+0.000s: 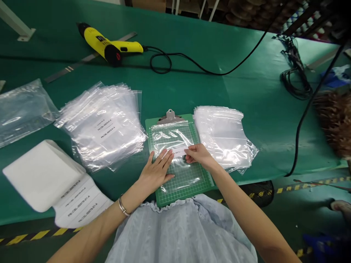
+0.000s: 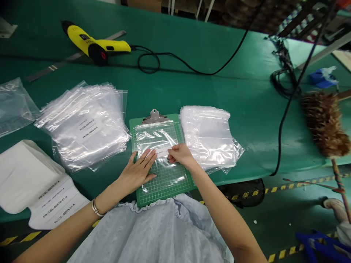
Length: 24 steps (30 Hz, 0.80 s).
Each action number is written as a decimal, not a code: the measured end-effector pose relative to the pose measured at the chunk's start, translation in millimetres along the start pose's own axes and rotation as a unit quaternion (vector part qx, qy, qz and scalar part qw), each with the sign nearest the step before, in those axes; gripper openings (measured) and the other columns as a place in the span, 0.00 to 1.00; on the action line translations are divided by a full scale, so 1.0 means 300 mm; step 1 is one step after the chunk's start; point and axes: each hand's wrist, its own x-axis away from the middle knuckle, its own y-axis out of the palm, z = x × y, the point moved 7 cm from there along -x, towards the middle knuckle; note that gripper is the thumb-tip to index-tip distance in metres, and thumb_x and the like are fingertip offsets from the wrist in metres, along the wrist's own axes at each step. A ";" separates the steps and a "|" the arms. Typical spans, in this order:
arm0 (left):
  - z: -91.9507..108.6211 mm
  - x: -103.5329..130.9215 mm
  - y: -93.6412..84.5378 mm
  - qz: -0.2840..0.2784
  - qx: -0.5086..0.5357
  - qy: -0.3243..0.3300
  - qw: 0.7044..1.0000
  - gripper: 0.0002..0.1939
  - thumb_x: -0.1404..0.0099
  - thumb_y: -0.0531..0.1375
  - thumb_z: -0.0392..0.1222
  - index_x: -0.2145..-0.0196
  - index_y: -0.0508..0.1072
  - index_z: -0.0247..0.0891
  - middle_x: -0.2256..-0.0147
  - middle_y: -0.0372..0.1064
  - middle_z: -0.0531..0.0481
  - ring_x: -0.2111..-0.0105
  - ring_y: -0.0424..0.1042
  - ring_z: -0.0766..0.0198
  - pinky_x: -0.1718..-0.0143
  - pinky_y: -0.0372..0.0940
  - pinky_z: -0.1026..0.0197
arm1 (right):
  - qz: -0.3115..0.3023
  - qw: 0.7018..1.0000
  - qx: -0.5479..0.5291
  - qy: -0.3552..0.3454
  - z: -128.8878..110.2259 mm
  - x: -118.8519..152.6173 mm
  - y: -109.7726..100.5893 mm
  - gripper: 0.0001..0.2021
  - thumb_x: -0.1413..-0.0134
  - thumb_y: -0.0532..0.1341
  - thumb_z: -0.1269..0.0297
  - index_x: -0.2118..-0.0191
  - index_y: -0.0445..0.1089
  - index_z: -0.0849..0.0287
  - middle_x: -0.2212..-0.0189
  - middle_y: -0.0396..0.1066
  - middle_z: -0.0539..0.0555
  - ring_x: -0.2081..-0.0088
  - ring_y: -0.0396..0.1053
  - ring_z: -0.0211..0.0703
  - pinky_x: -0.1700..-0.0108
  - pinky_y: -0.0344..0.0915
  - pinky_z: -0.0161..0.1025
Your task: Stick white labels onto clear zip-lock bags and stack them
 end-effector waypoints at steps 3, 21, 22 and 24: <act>-0.005 -0.003 0.001 0.006 -0.010 0.005 1.000 0.32 0.32 0.42 0.54 0.38 0.42 0.31 0.37 0.36 0.46 0.38 0.40 0.51 0.42 0.43 0.36 | -0.026 0.999 0.003 0.025 -0.008 0.011 -0.010 0.10 0.45 0.59 0.64 0.68 0.72 0.66 0.80 0.73 0.54 0.84 0.67 0.33 0.80 0.70 0.30; 0.000 -0.003 0.002 0.035 -0.034 0.008 0.999 0.31 0.31 0.42 0.51 0.39 0.45 0.26 0.38 0.41 0.41 0.38 0.44 0.50 0.44 0.46 0.35 | 0.175 0.844 0.394 -0.321 -0.024 0.207 0.174 0.23 0.41 0.52 0.58 0.40 0.52 0.43 0.35 0.40 0.54 0.36 0.29 0.64 0.40 0.35 0.65; -0.001 -0.003 0.001 0.034 -0.034 0.009 0.999 0.31 0.31 0.42 0.51 0.39 0.46 0.26 0.38 0.41 0.41 0.38 0.43 0.49 0.44 0.45 0.35 | 0.197 0.808 0.443 -0.336 -0.008 0.206 0.200 0.24 0.40 0.51 0.57 0.39 0.50 0.43 0.35 0.39 0.55 0.36 0.28 0.66 0.41 0.35 0.66; -0.001 -0.004 0.003 0.030 -0.032 0.013 0.999 0.30 0.32 0.42 0.51 0.39 0.47 0.26 0.38 0.40 0.41 0.38 0.43 0.49 0.44 0.44 0.34 | 0.244 0.764 0.501 -0.326 0.025 0.191 0.198 0.25 0.40 0.49 0.54 0.38 0.46 0.42 0.35 0.38 0.57 0.37 0.29 0.69 0.43 0.37 0.67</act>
